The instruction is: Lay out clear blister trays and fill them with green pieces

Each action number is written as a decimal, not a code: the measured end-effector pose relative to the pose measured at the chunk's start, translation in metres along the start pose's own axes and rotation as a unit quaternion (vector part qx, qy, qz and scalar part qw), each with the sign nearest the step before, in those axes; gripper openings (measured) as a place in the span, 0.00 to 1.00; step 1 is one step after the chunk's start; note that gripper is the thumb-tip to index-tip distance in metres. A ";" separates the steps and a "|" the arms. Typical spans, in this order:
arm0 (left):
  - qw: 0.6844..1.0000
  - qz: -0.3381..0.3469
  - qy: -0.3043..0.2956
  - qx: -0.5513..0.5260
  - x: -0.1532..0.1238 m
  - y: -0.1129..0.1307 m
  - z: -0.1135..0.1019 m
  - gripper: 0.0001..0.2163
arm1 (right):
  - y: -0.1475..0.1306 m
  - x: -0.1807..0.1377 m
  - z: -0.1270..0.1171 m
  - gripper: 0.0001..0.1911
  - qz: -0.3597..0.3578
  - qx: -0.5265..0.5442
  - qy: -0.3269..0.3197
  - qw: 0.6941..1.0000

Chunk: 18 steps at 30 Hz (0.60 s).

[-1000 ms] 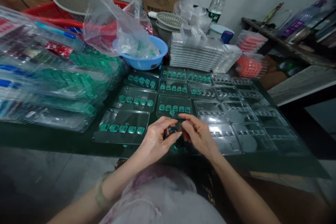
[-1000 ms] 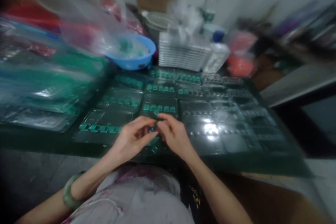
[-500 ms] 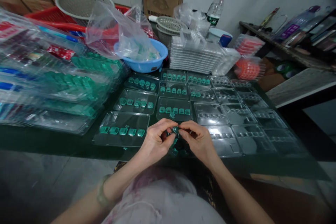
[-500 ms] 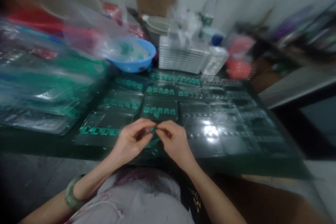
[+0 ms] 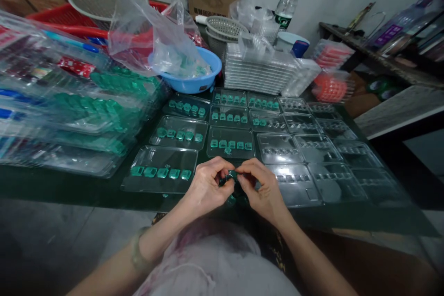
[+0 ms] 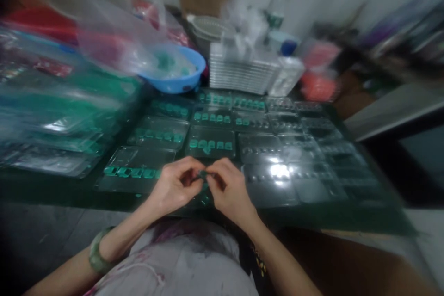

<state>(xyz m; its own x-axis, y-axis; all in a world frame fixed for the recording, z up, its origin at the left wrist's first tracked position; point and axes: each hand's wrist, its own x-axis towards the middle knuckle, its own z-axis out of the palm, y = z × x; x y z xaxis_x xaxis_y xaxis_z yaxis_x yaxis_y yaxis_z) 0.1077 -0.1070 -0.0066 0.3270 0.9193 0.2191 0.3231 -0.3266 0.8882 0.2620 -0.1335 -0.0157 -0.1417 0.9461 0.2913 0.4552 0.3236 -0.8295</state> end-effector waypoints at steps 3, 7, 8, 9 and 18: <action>1.000 0.012 -0.025 0.006 0.000 -0.001 -0.001 0.05 | 0.001 0.003 -0.006 0.04 0.029 0.028 -0.047 0.998; 0.997 0.022 -0.068 0.001 0.000 -0.003 -0.005 0.05 | 0.002 0.004 -0.010 0.03 0.081 0.077 -0.101 0.989; 0.997 0.017 -0.079 -0.019 0.000 -0.003 -0.007 0.05 | 0.002 0.004 -0.010 0.03 0.092 0.092 -0.107 0.986; 0.995 0.006 -0.090 -0.049 0.000 -0.004 -0.008 0.06 | 0.002 0.003 -0.009 0.04 0.102 0.108 -0.109 0.983; 0.911 -0.156 -0.096 -0.369 -0.001 -0.010 0.001 0.05 | 0.000 0.003 0.003 0.08 0.169 0.242 -0.032 0.955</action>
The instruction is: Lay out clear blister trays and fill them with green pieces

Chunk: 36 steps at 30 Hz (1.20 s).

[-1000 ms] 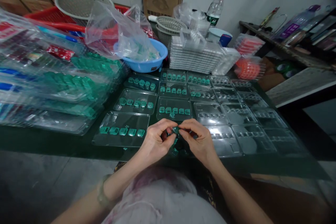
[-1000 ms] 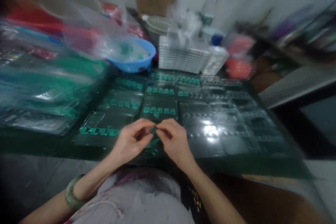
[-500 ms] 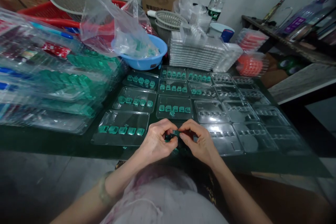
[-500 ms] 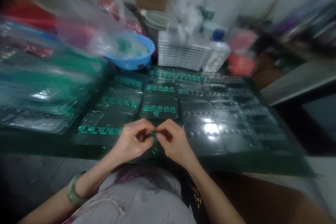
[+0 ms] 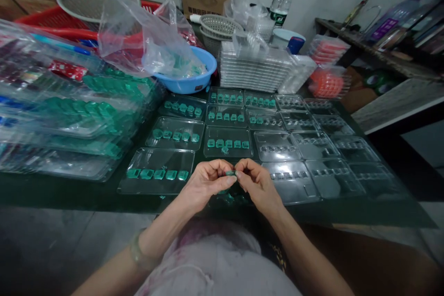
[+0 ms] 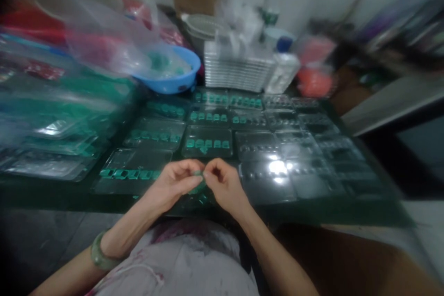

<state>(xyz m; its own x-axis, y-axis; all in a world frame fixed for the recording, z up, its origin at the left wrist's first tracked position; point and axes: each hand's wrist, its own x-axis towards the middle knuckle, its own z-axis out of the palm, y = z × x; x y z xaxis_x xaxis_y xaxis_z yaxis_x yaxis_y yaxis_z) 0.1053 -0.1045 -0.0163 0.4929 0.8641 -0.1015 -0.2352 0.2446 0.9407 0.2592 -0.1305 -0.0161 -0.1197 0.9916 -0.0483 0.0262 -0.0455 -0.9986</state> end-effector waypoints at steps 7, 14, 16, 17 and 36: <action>0.993 -0.034 0.069 -0.086 0.002 -0.009 0.000 0.07 | 0.011 0.003 0.013 0.09 0.096 0.160 0.035 0.982; 0.989 0.001 0.145 -0.027 0.001 -0.009 0.006 0.08 | 0.011 0.004 0.014 0.10 0.156 0.272 -0.002 0.949; 0.987 0.017 0.161 -0.004 0.002 -0.007 0.009 0.09 | 0.012 0.002 0.014 0.09 0.139 0.246 0.005 0.959; 0.986 0.019 0.166 -0.005 0.002 -0.007 0.010 0.10 | 0.011 0.001 0.014 0.08 0.120 0.216 0.020 0.969; 0.978 -0.122 0.145 -0.091 0.022 -0.011 0.003 0.12 | 0.003 0.003 -0.002 0.08 -0.105 -0.230 0.029 0.967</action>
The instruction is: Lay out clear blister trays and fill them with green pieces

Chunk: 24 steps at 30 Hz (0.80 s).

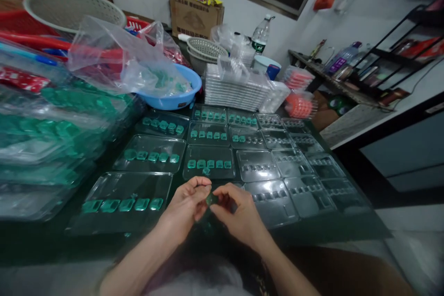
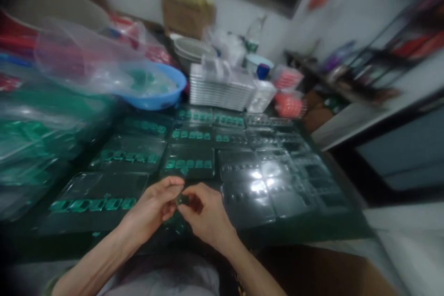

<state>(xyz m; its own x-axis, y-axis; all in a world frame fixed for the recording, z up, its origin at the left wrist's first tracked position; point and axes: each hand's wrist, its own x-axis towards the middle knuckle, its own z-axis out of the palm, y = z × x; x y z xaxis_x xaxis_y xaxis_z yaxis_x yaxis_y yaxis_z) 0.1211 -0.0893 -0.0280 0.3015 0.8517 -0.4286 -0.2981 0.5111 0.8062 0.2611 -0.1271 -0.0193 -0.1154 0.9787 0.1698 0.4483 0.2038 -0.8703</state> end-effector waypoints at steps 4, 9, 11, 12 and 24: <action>0.999 -0.018 -0.045 -0.003 0.002 0.004 0.003 0.11 | 0.012 0.014 -0.020 0.08 0.021 -0.004 -0.008 1.000; 0.996 0.029 -0.049 0.067 0.002 0.013 -0.003 0.11 | 0.062 0.072 -0.076 0.11 0.019 -0.099 0.093 0.991; 0.993 0.052 -0.043 0.096 0.001 0.014 -0.009 0.11 | 0.089 0.102 -0.098 0.12 0.023 -0.187 0.142 0.972; 0.991 0.061 -0.038 0.110 0.000 0.015 -0.012 0.11 | 0.101 0.116 -0.107 0.12 0.025 -0.203 0.145 0.968; 0.978 0.099 0.026 0.184 -0.009 0.018 -0.035 0.10 | 0.132 0.157 -0.122 0.08 0.012 -0.403 0.022 0.915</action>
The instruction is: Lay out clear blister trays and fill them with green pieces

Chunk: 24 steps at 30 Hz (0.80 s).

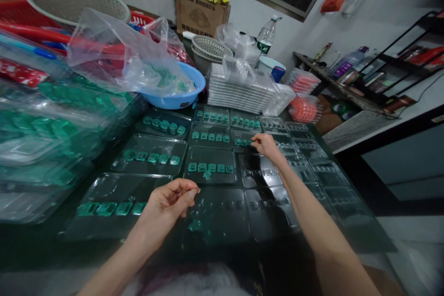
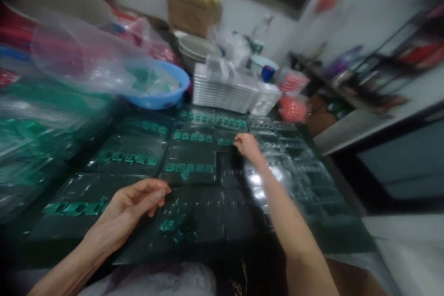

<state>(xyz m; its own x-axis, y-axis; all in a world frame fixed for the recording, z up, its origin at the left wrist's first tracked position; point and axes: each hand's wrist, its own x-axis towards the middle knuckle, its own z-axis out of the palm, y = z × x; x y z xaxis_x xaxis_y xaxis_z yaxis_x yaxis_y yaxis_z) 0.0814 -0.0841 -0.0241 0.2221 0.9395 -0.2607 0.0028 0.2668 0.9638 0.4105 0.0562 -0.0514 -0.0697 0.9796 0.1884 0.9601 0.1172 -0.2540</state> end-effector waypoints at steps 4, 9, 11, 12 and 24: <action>0.998 0.027 0.012 0.047 0.000 0.005 0.006 0.09 | -0.014 -0.003 -0.006 0.09 -0.016 -0.066 -0.039 0.997; 0.976 0.121 0.029 0.177 -0.007 0.002 0.003 0.08 | -0.034 -0.019 -0.018 0.15 0.001 -0.108 -0.062 0.992; 0.955 0.153 0.008 0.254 -0.013 -0.002 -0.002 0.08 | -0.043 -0.031 -0.026 0.23 0.015 -0.112 -0.029 0.993; 0.942 0.167 -0.010 0.292 -0.017 -0.005 -0.004 0.08 | -0.049 -0.038 -0.029 0.26 0.019 -0.105 0.002 0.994; 0.809 0.245 -0.087 0.528 -0.029 -0.015 0.002 0.08 | -0.147 -0.175 -0.036 0.07 -0.155 0.142 -0.145 0.967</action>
<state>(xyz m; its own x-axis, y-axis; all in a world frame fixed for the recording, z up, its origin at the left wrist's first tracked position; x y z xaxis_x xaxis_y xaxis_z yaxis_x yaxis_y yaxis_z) 0.0773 -0.1159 -0.0313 0.5818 0.8082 0.0910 0.6831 -0.5463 0.4847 0.2908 -0.1379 -0.0128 -0.4547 0.8901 0.0327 0.7709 0.4117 -0.4861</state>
